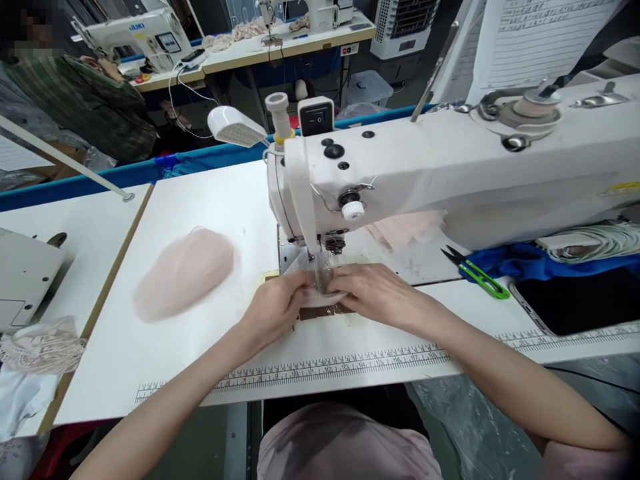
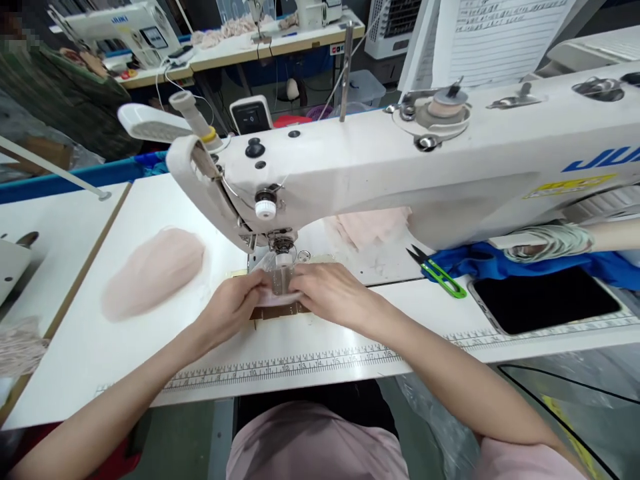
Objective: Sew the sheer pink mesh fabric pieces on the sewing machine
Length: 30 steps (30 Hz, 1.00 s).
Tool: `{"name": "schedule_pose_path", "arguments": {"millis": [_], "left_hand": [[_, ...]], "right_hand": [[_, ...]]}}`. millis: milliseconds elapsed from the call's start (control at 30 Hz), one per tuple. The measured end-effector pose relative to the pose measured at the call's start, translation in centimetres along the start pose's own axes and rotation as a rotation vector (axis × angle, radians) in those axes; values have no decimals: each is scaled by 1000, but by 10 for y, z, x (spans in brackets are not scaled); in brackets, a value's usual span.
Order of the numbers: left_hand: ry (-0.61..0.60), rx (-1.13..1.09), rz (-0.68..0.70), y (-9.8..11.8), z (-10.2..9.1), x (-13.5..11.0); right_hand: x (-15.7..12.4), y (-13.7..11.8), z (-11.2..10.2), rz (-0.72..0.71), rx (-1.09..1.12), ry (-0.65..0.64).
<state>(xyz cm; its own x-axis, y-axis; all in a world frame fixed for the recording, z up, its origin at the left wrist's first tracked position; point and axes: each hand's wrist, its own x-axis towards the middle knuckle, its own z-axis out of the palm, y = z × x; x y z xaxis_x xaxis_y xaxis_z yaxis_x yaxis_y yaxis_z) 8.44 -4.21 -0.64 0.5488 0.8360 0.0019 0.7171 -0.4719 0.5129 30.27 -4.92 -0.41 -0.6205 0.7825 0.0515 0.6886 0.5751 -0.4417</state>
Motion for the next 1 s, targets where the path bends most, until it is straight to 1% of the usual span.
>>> {"name": "schedule_pose_path", "arguments": {"millis": [100, 167, 233, 300, 367, 433, 500, 567, 600, 733, 800, 900, 1000], "left_hand": [[-57, 58, 17, -3, -13, 10], [-132, 110, 62, -9, -16, 18], [-183, 153, 87, -15, -18, 25], [-191, 162, 97, -20, -18, 29], [-190, 125, 95, -22, -20, 31], [-198, 64, 100, -21, -22, 30], [-197, 34, 139, -20, -22, 26], [-162, 84, 217, -19, -17, 19], [-120, 141, 271, -20, -13, 15], [157, 420, 538, -22, 9, -2], [246, 522, 622, -21, 17, -9], [304, 619, 641, -15, 21, -15], [289, 634, 600, -11, 22, -20]], "right_hand": [[1, 1, 3, 38, -96, 166], [3, 2, 4, 52, -120, 280], [4, 4, 6, 63, -136, 351], [5, 5, 9, 74, -141, 379], [6, 5, 10, 84, -138, 390], [5, 3, 9, 86, -131, 399], [4, 1, 7, 81, -119, 380], [2, -2, 3, 61, -129, 326], [1, -4, 2, 34, -151, 296], [-1, -6, 2, -128, -264, 252], [-2, -6, 5, -179, -274, 223], [-1, -4, 8, -193, -255, 167], [0, -4, 9, -188, -234, 164]]}}
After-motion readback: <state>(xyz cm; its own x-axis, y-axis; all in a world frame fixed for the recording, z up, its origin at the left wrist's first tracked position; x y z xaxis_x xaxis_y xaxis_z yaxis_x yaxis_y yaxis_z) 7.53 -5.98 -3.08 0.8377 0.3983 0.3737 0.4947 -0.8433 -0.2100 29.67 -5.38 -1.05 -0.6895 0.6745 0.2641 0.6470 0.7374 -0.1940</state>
